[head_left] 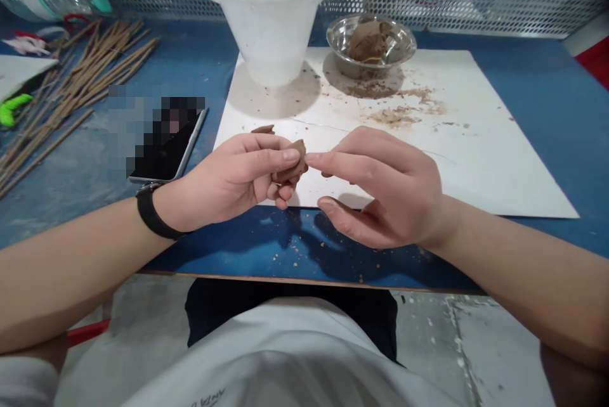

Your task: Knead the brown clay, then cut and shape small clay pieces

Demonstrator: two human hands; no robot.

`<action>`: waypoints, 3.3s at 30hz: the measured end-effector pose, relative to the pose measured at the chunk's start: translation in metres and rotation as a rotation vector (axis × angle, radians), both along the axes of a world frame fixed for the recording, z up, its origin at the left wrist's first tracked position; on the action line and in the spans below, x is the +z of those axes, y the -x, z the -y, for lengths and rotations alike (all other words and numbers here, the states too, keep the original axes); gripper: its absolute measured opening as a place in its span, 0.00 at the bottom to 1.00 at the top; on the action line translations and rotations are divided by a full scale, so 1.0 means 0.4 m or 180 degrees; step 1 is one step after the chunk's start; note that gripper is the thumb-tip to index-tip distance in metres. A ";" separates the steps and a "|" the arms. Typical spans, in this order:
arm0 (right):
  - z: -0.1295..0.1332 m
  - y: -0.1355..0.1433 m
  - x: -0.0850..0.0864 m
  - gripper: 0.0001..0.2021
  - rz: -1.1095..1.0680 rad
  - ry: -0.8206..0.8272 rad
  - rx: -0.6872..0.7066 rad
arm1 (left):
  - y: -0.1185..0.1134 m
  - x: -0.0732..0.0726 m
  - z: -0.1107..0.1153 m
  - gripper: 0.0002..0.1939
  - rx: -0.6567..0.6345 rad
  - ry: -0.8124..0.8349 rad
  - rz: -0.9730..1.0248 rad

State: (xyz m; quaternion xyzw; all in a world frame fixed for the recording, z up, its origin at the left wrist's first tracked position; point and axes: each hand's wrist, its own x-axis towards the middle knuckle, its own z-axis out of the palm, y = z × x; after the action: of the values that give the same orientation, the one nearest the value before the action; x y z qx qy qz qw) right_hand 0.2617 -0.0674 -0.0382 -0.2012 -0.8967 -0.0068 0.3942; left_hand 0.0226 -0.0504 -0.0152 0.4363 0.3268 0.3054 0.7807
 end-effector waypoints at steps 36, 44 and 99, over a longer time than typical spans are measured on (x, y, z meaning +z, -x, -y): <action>0.004 0.002 -0.004 0.19 -0.0011 0.0174 -0.0096 | 0.019 -0.026 -0.010 0.13 -0.0329 -0.0181 0.0191; 0.004 -0.001 -0.003 0.19 -0.0006 0.0352 0.0240 | 0.016 -0.022 -0.010 0.15 -0.0319 -0.0144 0.0183; -0.001 -0.016 -0.004 0.18 0.0054 0.0407 0.0148 | 0.024 -0.022 -0.009 0.14 -0.0290 -0.0424 -0.0105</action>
State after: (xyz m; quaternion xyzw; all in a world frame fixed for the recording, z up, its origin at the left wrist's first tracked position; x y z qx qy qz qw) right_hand 0.2680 -0.0672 -0.0400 -0.2051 -0.9030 0.0579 0.3730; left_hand 0.0128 -0.0467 -0.0242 0.5066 0.2985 0.2834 0.7576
